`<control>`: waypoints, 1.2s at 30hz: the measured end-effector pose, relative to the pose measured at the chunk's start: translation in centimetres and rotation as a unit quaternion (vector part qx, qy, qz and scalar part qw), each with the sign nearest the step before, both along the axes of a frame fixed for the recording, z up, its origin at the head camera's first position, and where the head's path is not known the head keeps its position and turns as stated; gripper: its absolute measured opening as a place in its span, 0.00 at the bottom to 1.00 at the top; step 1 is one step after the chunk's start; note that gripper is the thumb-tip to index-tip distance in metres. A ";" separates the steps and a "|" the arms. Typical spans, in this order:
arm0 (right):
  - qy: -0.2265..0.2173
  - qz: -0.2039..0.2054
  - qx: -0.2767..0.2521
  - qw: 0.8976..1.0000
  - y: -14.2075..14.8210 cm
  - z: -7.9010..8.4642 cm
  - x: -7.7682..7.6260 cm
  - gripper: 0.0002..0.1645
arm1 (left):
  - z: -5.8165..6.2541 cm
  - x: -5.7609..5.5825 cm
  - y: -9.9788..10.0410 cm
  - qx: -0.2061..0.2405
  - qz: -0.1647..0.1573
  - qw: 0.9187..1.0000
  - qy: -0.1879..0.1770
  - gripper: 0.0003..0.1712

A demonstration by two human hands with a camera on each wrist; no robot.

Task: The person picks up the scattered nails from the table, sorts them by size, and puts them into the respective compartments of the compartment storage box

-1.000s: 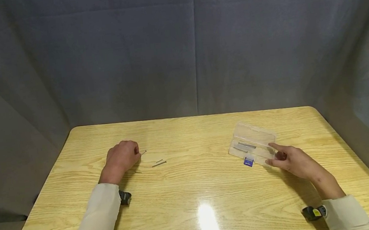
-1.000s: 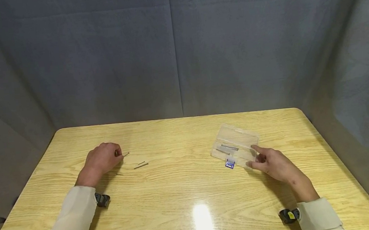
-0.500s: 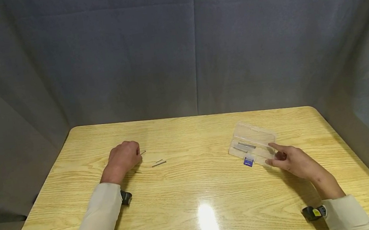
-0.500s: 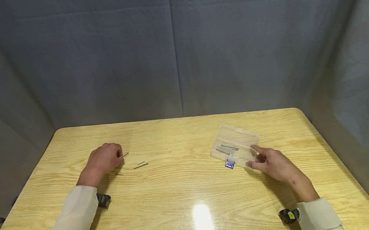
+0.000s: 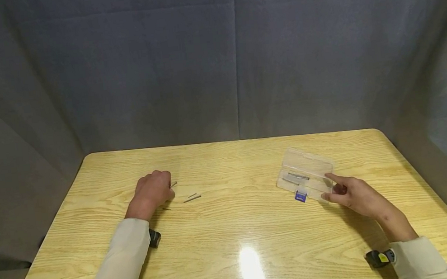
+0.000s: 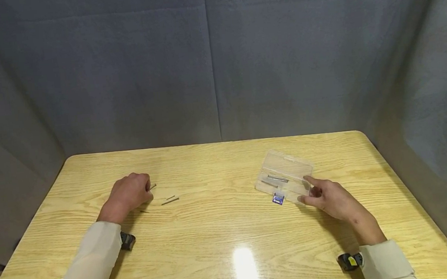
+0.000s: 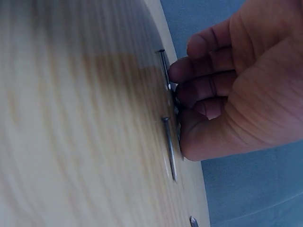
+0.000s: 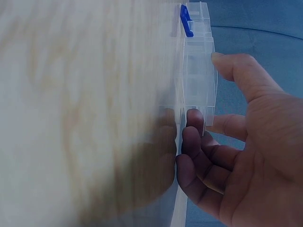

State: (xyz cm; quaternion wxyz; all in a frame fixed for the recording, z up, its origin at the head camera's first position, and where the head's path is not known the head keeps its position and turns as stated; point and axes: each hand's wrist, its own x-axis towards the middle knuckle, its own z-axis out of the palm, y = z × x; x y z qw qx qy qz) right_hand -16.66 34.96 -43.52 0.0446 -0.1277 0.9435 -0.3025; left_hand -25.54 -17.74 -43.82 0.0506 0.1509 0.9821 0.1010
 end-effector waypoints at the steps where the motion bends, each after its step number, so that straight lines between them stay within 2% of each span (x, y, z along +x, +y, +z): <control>1: -0.001 0.000 0.000 1.000 0.0 0.0 0.0 0.45 | 0.0 0.0 0.0 -0.002 -0.001 1.000 0.001 0.03; 8: -0.002 -0.004 0.003 1.000 0.0 0.0 0.0 0.44 | -0.2 0.0 -0.2 -0.004 -0.008 1.000 0.004 0.04; 20: 0.003 -0.007 0.007 1.000 -0.1 0.1 0.1 0.45 | -0.2 0.3 -0.3 0.040 -0.016 0.999 0.004 0.04; 25: 0.001 -0.009 0.005 1.000 -0.1 0.0 0.0 0.45 | 0.2 0.3 0.3 0.074 -0.023 0.997 0.016 0.06; 29: 0.002 -0.008 0.006 1.000 -0.1 0.0 0.1 0.45 | 0.6 0.4 0.9 0.118 -0.040 0.992 0.021 0.05; 36: 0.000 -0.008 0.005 1.000 -0.1 0.1 0.0 0.45 | 1.3 0.8 2.3 0.152 -0.072 0.986 0.026 0.15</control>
